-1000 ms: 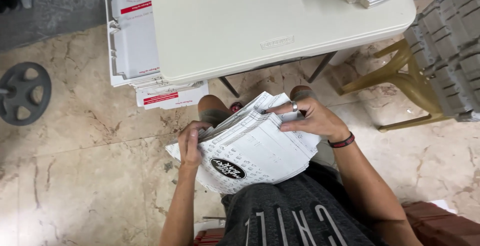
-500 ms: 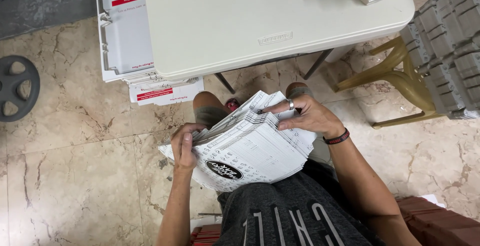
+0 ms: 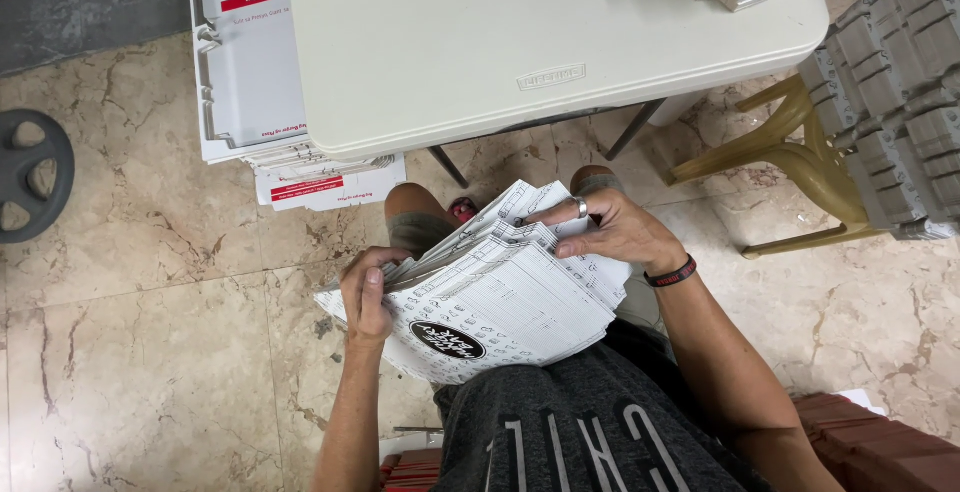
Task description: Organizing and inspecting stacks of flat-packed cardboard boxes on a work table.
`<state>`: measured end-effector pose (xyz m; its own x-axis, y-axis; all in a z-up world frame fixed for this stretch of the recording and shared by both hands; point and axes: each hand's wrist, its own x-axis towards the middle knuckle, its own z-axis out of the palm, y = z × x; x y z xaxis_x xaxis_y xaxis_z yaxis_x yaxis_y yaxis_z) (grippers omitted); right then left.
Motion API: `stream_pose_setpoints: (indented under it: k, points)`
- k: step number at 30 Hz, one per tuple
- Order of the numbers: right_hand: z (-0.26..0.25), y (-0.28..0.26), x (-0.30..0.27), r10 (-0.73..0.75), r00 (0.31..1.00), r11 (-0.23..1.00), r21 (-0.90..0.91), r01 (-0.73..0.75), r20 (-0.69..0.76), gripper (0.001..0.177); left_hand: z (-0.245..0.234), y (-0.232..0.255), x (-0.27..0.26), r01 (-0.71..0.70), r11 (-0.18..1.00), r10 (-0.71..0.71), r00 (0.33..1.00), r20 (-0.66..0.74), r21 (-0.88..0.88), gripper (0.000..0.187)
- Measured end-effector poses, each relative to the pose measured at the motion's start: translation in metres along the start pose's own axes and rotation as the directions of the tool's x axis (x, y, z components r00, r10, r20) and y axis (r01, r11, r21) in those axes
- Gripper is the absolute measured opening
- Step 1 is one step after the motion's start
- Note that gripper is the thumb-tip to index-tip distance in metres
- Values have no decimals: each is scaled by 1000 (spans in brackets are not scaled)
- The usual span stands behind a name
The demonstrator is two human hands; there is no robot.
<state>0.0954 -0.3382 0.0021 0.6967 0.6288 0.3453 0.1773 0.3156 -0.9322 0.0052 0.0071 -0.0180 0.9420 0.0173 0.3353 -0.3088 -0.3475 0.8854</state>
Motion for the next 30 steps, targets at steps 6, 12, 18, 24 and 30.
stream_pose_setpoints:
  k: [6,12,18,24,30]
  points:
    - [9,-17,6,6,996,984,-177,-23,-94,42,0,12,6,-19,999,18,999,-33,-26,54]
    - [18,-22,-1,-43,991,954,-300,5,-123,26,1,8,0,-8,999,9,1000,-11,40,54]
    - [13,-35,0,118,982,916,-365,-164,-144,34,12,3,4,41,982,-32,998,-50,184,51]
    - [14,-32,-8,231,952,908,-308,-285,-199,31,18,-9,3,52,976,-46,998,-35,212,66]
    - [19,-47,-1,204,955,912,-314,-266,-215,49,19,-5,10,149,969,-150,989,-11,198,59]
